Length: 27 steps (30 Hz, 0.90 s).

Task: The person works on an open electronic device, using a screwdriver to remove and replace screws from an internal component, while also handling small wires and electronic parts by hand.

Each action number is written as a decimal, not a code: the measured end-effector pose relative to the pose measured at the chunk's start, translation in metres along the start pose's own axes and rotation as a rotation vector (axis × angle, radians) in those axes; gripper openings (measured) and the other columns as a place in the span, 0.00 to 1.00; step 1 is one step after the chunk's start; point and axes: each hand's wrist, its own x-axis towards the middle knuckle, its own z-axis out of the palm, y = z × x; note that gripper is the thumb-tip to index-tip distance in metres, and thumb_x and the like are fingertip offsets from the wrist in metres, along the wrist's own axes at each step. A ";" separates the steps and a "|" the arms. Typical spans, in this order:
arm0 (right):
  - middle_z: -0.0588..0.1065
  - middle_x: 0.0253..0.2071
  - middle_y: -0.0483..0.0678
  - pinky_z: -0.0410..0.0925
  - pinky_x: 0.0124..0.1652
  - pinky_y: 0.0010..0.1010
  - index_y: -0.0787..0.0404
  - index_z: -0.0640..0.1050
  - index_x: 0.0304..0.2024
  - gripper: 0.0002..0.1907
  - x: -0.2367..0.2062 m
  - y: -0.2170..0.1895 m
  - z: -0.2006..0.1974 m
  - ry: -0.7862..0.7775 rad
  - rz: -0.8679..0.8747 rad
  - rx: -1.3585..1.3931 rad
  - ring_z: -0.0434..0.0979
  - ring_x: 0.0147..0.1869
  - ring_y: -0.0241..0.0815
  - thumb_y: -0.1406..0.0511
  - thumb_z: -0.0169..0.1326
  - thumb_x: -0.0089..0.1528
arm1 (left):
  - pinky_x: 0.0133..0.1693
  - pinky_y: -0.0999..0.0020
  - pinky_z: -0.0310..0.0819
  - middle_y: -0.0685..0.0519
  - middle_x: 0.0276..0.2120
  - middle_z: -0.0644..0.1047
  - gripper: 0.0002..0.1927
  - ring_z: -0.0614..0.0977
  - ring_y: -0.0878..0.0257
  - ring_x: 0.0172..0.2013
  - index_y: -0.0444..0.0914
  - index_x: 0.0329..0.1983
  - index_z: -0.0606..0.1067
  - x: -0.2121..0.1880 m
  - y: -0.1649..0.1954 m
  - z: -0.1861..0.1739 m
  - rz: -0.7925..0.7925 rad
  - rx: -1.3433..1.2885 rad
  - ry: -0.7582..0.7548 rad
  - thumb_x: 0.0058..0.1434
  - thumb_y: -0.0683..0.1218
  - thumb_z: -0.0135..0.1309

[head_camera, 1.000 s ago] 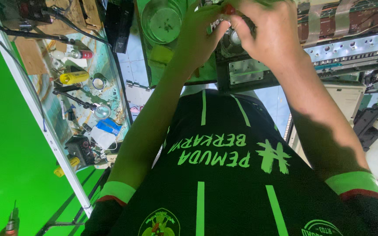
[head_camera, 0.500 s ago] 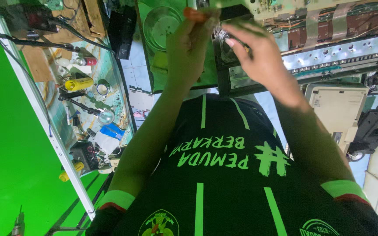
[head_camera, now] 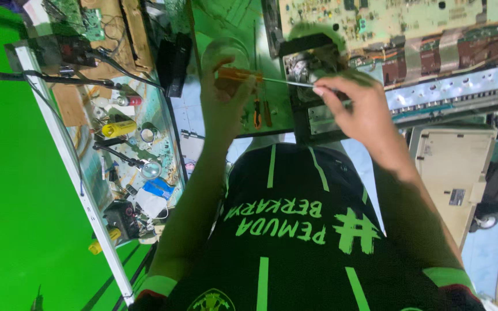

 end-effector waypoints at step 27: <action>0.80 0.50 0.53 0.74 0.54 0.40 0.62 0.80 0.48 0.06 -0.106 0.208 -0.070 -0.091 -0.236 -0.167 0.81 0.54 0.52 0.70 0.61 0.68 | 0.53 0.52 0.69 0.50 0.47 0.80 0.13 0.77 0.49 0.50 0.43 0.51 0.79 -0.077 -0.140 0.157 0.214 1.013 -0.128 0.62 0.45 0.60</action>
